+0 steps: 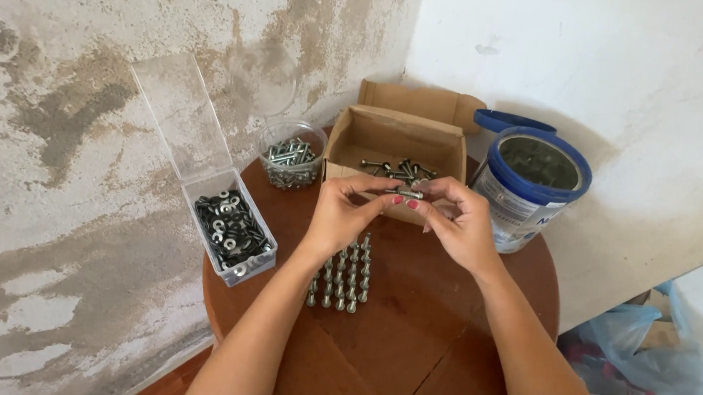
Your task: The person is manually assembling screws by sliding washers onto them and then organizing the finished assemblies into a neat grid on the table.
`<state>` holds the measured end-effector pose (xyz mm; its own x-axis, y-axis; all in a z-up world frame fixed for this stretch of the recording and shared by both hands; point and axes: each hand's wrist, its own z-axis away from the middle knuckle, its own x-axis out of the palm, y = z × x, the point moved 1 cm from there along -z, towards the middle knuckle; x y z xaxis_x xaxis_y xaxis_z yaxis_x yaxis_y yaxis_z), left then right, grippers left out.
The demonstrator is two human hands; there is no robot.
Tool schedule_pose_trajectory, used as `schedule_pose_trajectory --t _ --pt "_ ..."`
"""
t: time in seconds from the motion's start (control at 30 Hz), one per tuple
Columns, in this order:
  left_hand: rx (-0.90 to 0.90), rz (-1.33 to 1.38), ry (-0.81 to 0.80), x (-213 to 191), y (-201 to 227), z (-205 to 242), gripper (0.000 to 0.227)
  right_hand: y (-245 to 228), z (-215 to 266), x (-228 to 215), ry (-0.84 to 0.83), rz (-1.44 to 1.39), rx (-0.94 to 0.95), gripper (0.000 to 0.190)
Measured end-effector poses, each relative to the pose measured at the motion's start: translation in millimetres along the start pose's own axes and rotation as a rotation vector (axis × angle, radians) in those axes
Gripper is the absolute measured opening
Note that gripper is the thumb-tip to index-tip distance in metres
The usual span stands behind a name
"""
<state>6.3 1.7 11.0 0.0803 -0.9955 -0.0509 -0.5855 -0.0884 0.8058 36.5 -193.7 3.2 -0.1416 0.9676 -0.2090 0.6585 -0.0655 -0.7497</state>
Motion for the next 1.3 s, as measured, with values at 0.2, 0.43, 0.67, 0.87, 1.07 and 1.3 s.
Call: schedule_pose_trajectory --t 0.2,0.43,0.67,0.87,1.07,1.3 --pt "-0.007 0.025 0.0 2.2 -7.0 -0.1 0.021 2.3 -1.4 -3.9 -0.024 0.094 -0.013 0.013" --pt "0.034 0.021 -0.019 2.3 -6.2 0.9 0.023 9.3 -3.6 -5.1 -0.078 0.135 0.008 0.018" --pt "0.047 -0.012 -0.04 5.4 -3.9 2.7 0.022 36.1 -0.7 -5.7 -0.111 -0.148 0.212 0.047" --pt "0.024 -0.013 -0.006 2.7 -5.3 3.4 0.02 6.1 -3.3 0.8 -0.13 -0.063 0.12 0.034" --pt "0.036 -0.035 0.025 2.7 -10.0 0.9 0.019 1.2 -1.8 -1.6 -0.046 -0.061 0.045 0.019" --pt "0.039 -0.02 0.012 1.4 -9.0 0.5 0.02 4.9 -3.9 -7.0 -0.025 -0.035 0.085 0.019"
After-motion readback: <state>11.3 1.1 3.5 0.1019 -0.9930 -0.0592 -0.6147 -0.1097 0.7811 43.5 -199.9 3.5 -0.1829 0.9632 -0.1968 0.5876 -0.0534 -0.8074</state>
